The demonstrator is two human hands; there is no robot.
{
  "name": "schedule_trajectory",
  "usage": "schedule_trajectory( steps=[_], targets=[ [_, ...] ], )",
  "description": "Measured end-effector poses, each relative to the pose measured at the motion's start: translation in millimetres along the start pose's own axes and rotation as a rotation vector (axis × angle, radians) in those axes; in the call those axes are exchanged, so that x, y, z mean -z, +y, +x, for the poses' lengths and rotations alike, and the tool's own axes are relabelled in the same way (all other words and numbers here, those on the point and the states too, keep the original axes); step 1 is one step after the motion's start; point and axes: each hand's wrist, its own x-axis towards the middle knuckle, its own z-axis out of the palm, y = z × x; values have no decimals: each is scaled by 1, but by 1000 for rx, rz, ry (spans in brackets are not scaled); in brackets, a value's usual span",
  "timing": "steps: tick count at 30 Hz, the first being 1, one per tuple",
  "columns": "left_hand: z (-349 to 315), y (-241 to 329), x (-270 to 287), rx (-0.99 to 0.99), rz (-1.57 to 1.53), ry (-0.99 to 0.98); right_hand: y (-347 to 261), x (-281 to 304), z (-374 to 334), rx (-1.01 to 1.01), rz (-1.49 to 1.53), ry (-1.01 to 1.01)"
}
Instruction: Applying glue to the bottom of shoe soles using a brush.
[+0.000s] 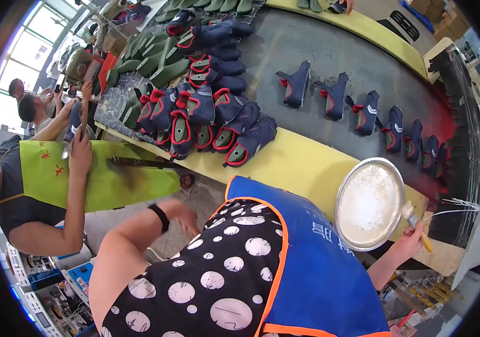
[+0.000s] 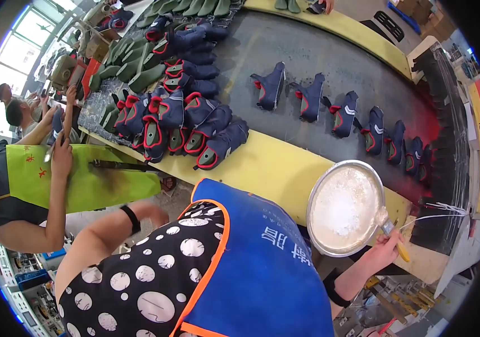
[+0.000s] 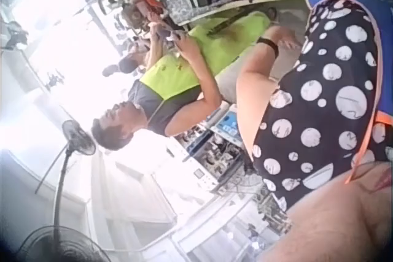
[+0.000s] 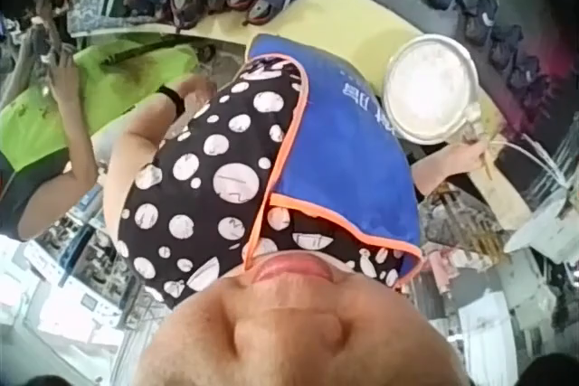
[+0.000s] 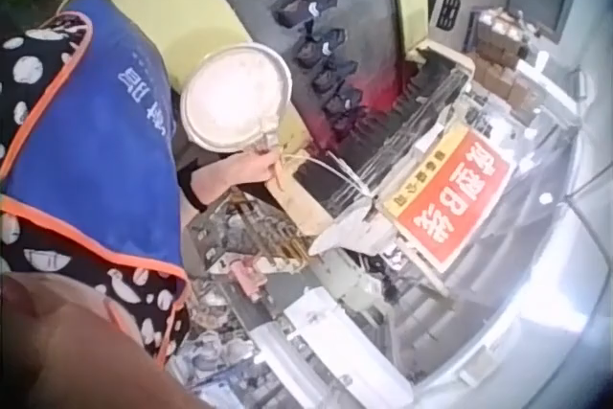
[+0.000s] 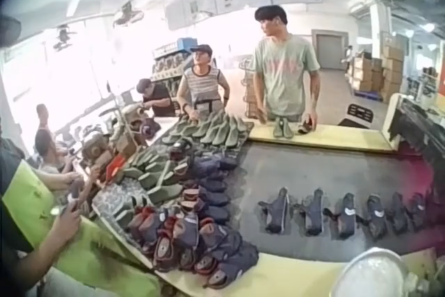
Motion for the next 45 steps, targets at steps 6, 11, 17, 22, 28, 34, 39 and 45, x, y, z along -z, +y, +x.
schedule_trajectory(
  steps=[6, 11, 17, 22, 28, 34, 39, 45],
  targets=[
    [-121, 80, 86, -402, -275, 1178, 2, 9, 6, 37, -1, -48],
    [-145, 136, 129, -198, -160, 2124, -7, 17, 3, 30, 10, -14],
    [-115, 156, 224, 15, 334, 1767, -5, -6, 9, 31, 10, -11],
    [-78, 157, 272, 349, 405, 1514, 3, 27, 4, 79, -86, 91],
    [-76, 144, 255, 368, 498, 1343, -7, 9, -20, -11, -61, 169],
    [-53, 190, 185, 673, 743, 1408, 19, 15, -13, 45, 24, 142],
    [-40, 188, 125, 518, 614, 1532, 11, -12, 4, 4, -41, 51],
    [-39, 167, 63, 405, 374, 1634, -4, -27, 14, -6, 13, 46]
  ],
)
